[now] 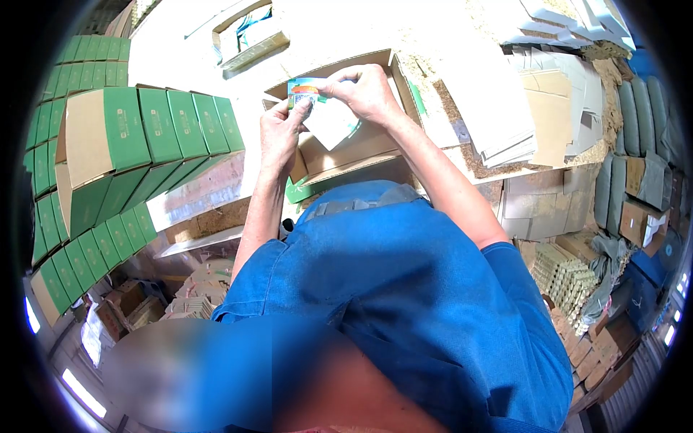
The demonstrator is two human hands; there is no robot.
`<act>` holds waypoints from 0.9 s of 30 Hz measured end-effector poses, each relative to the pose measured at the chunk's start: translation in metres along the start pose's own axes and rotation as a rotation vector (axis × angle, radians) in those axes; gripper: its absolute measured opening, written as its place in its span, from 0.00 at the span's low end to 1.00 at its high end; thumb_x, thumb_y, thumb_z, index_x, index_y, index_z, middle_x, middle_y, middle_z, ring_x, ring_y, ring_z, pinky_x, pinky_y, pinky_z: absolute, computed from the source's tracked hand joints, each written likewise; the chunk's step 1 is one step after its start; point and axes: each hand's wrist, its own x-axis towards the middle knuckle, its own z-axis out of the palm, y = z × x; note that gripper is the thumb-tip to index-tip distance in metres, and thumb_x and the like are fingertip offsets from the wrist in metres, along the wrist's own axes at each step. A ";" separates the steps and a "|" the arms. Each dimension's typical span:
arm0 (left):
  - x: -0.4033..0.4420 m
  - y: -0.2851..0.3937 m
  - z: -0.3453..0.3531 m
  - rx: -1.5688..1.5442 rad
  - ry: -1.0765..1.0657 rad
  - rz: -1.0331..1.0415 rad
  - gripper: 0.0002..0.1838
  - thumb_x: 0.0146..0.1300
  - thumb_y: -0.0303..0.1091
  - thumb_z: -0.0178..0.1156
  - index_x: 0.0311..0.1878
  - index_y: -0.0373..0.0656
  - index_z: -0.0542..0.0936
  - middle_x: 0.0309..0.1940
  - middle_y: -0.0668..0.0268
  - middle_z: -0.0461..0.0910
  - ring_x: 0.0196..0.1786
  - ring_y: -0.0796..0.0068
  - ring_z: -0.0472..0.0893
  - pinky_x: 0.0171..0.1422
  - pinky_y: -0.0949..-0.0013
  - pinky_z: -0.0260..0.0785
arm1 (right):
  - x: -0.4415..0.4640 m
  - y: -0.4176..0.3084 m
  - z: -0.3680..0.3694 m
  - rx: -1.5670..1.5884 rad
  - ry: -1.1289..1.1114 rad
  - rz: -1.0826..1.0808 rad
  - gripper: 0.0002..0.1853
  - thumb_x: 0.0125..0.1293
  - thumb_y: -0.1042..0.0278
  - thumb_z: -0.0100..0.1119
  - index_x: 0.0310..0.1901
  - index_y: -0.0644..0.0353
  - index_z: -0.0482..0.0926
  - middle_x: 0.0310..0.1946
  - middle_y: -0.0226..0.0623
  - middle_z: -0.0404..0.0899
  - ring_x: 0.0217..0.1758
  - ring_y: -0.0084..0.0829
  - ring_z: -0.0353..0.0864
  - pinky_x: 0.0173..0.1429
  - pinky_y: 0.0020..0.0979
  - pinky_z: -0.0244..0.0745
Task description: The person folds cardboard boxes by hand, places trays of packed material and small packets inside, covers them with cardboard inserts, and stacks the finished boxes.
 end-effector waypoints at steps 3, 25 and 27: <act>0.000 -0.005 -0.003 0.016 -0.026 -0.007 0.12 0.68 0.33 0.62 0.47 0.35 0.83 0.34 0.66 0.85 0.35 0.83 0.82 0.38 0.76 0.76 | 0.000 0.003 0.004 0.060 -0.047 -0.086 0.13 0.61 0.61 0.69 0.39 0.63 0.89 0.30 0.34 0.87 0.33 0.18 0.82 0.38 0.25 0.79; 0.011 -0.010 -0.003 -0.068 -0.006 -0.040 0.14 0.71 0.36 0.59 0.49 0.34 0.82 0.36 0.65 0.85 0.35 0.81 0.82 0.42 0.75 0.77 | -0.001 -0.002 0.003 0.127 0.004 0.010 0.10 0.59 0.67 0.72 0.37 0.66 0.87 0.30 0.33 0.86 0.33 0.18 0.82 0.38 0.21 0.78; 0.011 -0.009 -0.003 -0.098 -0.027 -0.034 0.14 0.72 0.35 0.58 0.50 0.34 0.82 0.36 0.65 0.85 0.35 0.81 0.82 0.41 0.75 0.77 | 0.003 0.005 -0.001 0.045 0.013 0.020 0.12 0.58 0.65 0.73 0.37 0.65 0.88 0.29 0.34 0.86 0.31 0.18 0.82 0.37 0.22 0.78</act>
